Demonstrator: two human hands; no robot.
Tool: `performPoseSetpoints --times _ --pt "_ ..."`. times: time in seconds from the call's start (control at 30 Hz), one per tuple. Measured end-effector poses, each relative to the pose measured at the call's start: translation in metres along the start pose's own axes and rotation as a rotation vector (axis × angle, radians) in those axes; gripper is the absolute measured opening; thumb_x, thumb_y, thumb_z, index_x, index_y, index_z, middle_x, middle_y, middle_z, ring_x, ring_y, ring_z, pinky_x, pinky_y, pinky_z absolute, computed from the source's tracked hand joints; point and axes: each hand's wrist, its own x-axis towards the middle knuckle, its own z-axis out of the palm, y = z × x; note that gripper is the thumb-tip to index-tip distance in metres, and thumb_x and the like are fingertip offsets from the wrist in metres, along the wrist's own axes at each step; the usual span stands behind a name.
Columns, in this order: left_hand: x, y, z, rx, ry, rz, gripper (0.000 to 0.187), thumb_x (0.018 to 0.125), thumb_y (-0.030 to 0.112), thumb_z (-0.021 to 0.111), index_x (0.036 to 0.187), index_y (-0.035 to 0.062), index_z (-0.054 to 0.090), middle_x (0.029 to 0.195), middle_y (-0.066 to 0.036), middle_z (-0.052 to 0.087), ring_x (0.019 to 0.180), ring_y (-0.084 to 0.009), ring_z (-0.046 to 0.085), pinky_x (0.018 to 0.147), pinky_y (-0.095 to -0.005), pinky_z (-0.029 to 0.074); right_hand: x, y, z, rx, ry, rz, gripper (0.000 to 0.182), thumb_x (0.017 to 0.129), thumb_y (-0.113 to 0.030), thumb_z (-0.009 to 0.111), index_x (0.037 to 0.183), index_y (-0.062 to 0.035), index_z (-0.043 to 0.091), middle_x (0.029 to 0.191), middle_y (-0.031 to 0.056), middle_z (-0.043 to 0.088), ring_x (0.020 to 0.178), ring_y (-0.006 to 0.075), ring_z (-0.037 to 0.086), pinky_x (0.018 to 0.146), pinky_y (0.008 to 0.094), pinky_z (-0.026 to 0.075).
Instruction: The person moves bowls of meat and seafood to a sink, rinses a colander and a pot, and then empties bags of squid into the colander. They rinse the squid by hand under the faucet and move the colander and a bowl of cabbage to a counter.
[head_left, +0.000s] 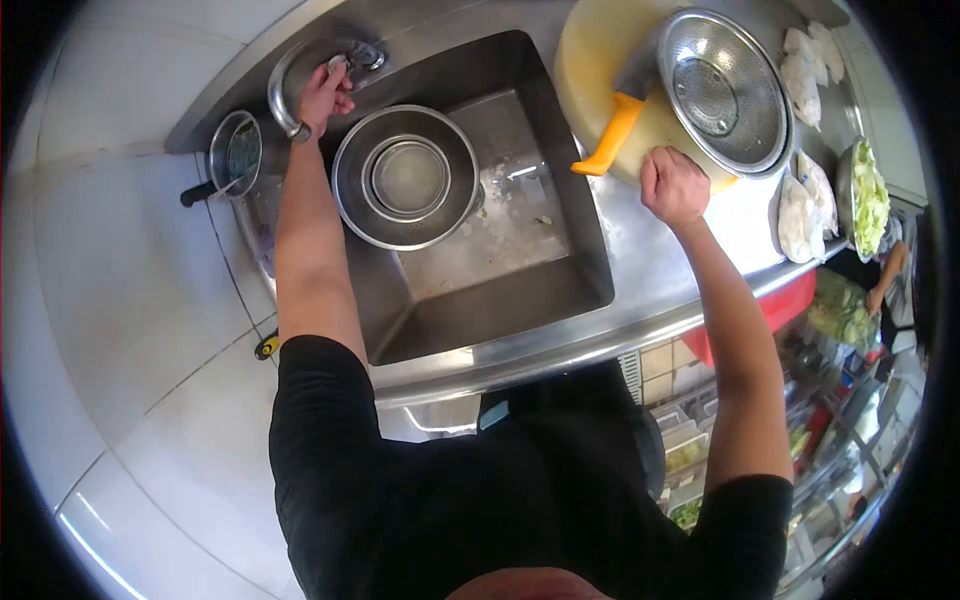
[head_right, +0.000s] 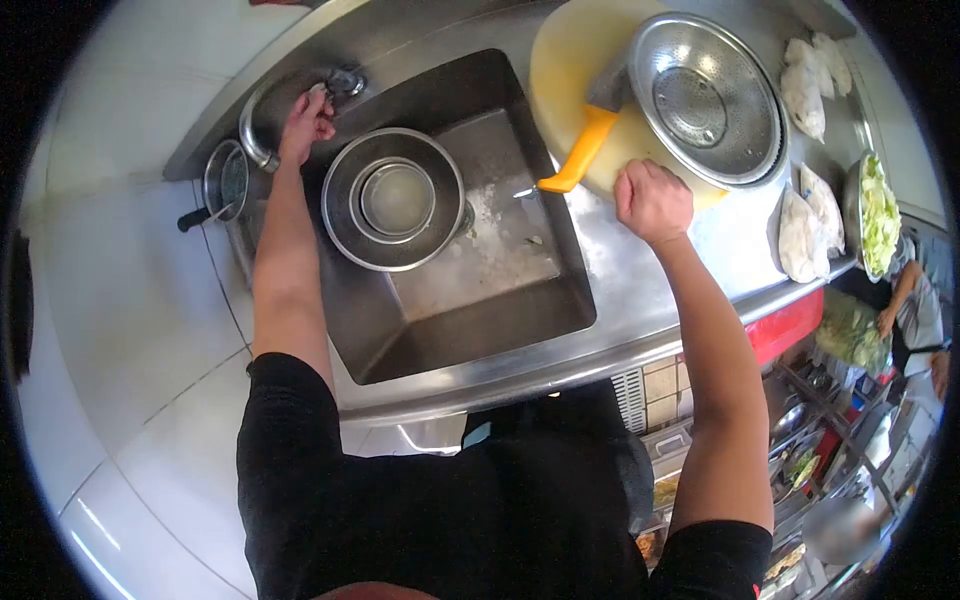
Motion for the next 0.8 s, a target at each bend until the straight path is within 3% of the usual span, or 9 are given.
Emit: performPoseSetpoints --times 0.1,0.27,0.37,0.4,0.43,0.57,0.67,0.7,0.8 --pt "0.006 0.016 0.018 0.105 0.202 -0.207 0.053 0.091 0.056 0.054 0.104 0.0058 0.064 0.076 -0.008 0.066 0.055 -0.0158 0.061 0.049 -0.0285 0.048 -0.001 0.000 0.004 -0.038 -0.008 -0.001 0.017 0.086 -0.022 0.056 0.072 -0.0118 0.053 0.068 0.0076 0.057 0.062 0.0282 0.060 0.055 0.0391 0.049" --pt "-0.014 -0.009 0.038 0.583 0.497 0.184 0.056 0.092 0.057 0.050 0.079 0.0044 0.063 0.059 -0.010 0.058 0.054 -0.0229 0.062 0.049 -0.0380 0.047 -0.001 0.000 0.001 -0.036 -0.037 0.020 0.019 0.087 -0.022 0.054 0.072 -0.0109 0.053 0.069 0.0092 0.057 0.063 0.0315 0.061 0.055 0.0398 0.049" --pt "-0.063 -0.086 0.062 -0.290 0.288 -0.208 0.045 0.091 0.044 0.058 0.085 0.0007 0.064 0.066 -0.019 0.063 0.073 -0.0365 0.064 0.074 -0.0441 0.049 -0.003 -0.004 0.005 0.037 0.019 0.134 0.022 0.088 -0.021 0.054 0.070 -0.0092 0.052 0.067 0.0108 0.056 0.063 0.0330 0.060 0.055 0.0402 0.048" --pt "-0.108 -0.088 0.072 0.305 0.605 0.092 0.030 0.090 0.034 0.062 0.086 0.0044 0.063 0.065 -0.014 0.059 0.070 -0.0332 0.062 0.069 -0.0424 0.049 -0.007 -0.010 0.006 0.074 0.040 0.194 0.023 0.088 -0.020 0.054 0.069 -0.0085 0.052 0.066 0.0114 0.055 0.062 0.0334 0.059 0.054 0.0403 0.047" --pt "-0.130 -0.124 0.073 0.312 0.757 0.127 0.022 0.086 0.026 0.065 0.087 0.0043 0.063 0.076 -0.014 0.062 0.078 -0.0323 0.063 0.072 -0.0424 0.049 -0.016 -0.021 0.007 0.111 0.002 0.291 0.022 0.088 -0.018 0.054 0.069 -0.0077 0.053 0.066 0.0124 0.056 0.062 0.0329 0.059 0.054 0.0404 0.047" --pt "-0.209 -0.254 0.074 0.570 1.097 -0.457 0.057 0.079 0.033 0.074 0.120 -0.0004 0.052 0.107 -0.018 0.061 0.098 -0.0331 0.061 0.089 -0.0441 0.048 -0.063 -0.134 0.024 0.761 -0.104 0.115 0.013 0.085 -0.014 0.061 0.076 -0.0058 0.064 0.074 0.0148 0.063 0.067 0.0317 0.063 0.059 0.0422 0.049" --pt "-0.205 -0.325 0.047 -0.186 0.521 -0.675 0.071 0.078 0.035 0.076 0.132 0.0027 0.042 0.120 -0.017 0.056 0.105 -0.0274 0.058 0.094 -0.0439 0.046 -0.028 -0.227 0.055 0.936 -0.513 0.174 0.023 0.092 -0.022 0.055 0.084 -0.0019 0.063 0.077 0.0225 0.060 0.073 0.0415 0.059 0.063 0.0454 0.046" --pt "-0.222 -0.247 0.059 -0.285 0.579 -0.779 0.048 0.079 0.027 0.074 0.116 0.0034 0.055 0.104 -0.013 0.062 0.087 -0.0220 0.062 0.079 -0.0417 0.051 -0.008 -0.254 0.077 1.021 -0.553 0.249 0.028 0.093 -0.026 0.053 0.085 -0.0008 0.062 0.078 0.0235 0.059 0.074 0.0429 0.058 0.065 0.0454 0.046" --pt "-0.220 -0.261 0.049 -0.172 0.607 -0.546 0.019 0.078 0.017 0.069 0.090 0.0048 0.061 0.076 -0.007 0.061 0.061 -0.0180 0.058 0.055 -0.0368 0.049 0.057 -0.310 0.138 1.239 -0.515 0.400 0.029 0.093 -0.026 0.049 0.083 -0.0014 0.062 0.077 0.0176 0.062 0.070 0.0327 0.061 0.066 0.0423 0.047"
